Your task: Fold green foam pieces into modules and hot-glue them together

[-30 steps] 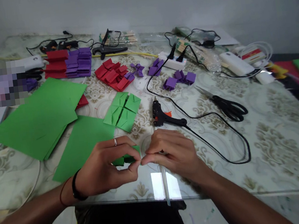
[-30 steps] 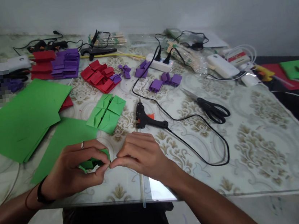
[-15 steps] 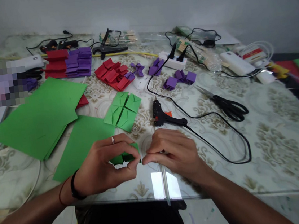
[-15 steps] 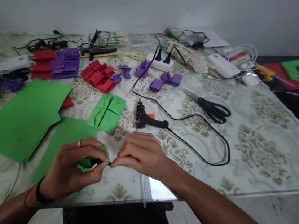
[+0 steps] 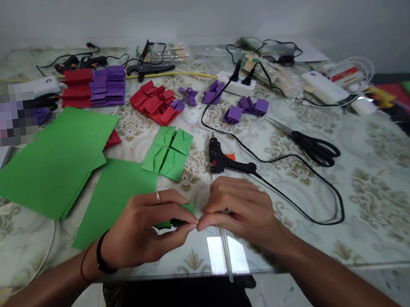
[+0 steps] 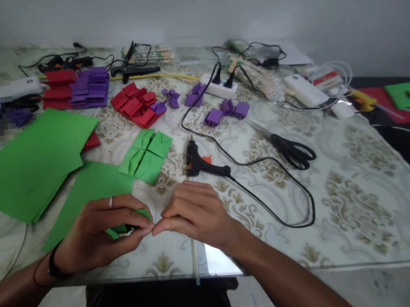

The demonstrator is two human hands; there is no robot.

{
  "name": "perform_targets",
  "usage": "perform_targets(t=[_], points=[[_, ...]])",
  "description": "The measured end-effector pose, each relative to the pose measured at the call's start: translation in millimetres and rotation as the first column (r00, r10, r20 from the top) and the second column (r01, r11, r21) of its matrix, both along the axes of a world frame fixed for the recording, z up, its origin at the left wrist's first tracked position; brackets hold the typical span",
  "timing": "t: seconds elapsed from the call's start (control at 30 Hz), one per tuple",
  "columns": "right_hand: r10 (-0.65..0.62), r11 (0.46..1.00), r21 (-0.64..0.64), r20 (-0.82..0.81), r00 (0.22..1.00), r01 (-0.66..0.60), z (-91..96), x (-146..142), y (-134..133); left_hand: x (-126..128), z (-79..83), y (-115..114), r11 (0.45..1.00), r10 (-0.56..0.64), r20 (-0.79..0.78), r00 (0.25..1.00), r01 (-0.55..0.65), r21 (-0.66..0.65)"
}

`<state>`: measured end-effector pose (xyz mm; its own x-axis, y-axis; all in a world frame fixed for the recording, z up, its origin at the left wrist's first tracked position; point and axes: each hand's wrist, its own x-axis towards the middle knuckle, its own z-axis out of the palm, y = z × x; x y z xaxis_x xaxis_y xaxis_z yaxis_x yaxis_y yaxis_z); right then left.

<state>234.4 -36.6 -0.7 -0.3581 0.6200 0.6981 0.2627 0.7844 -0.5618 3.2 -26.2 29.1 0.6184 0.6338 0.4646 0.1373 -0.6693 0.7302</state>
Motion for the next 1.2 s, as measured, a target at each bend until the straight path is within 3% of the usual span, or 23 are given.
perform_targets(t=[0.2,0.43,0.6,0.73,0.9,1.2], points=[[0.022,1.0,0.019,-0.009,1.0,-0.022,-4.2,1,0,2,-0.4,-2,1.0,0.017,-0.017,1.0,-0.017,-0.025],[0.022,0.996,-0.082,-0.097,0.995,-0.03,-2.4,2,-4,-1,4.2,0,0.997,0.016,0.004,1.0,-0.015,-0.075],[0.031,0.998,-0.053,-0.114,0.993,-0.037,-5.6,2,-1,-2,5.9,-1,0.997,0.018,-0.01,1.0,-0.019,-0.08],[0.03,1.0,-0.003,-0.051,0.998,-0.03,-4.2,3,1,-1,3.9,0,0.996,0.023,-0.021,1.0,-0.025,-0.088],[-0.143,0.989,0.053,0.072,0.987,0.139,3.8,1,-4,1,-4.9,3,0.983,0.097,-0.037,0.995,-0.102,-0.155],[-0.127,0.991,0.062,0.08,0.989,0.122,-0.5,-3,-6,4,-15.4,3,0.956,0.123,-0.013,0.992,-0.122,-0.266]])
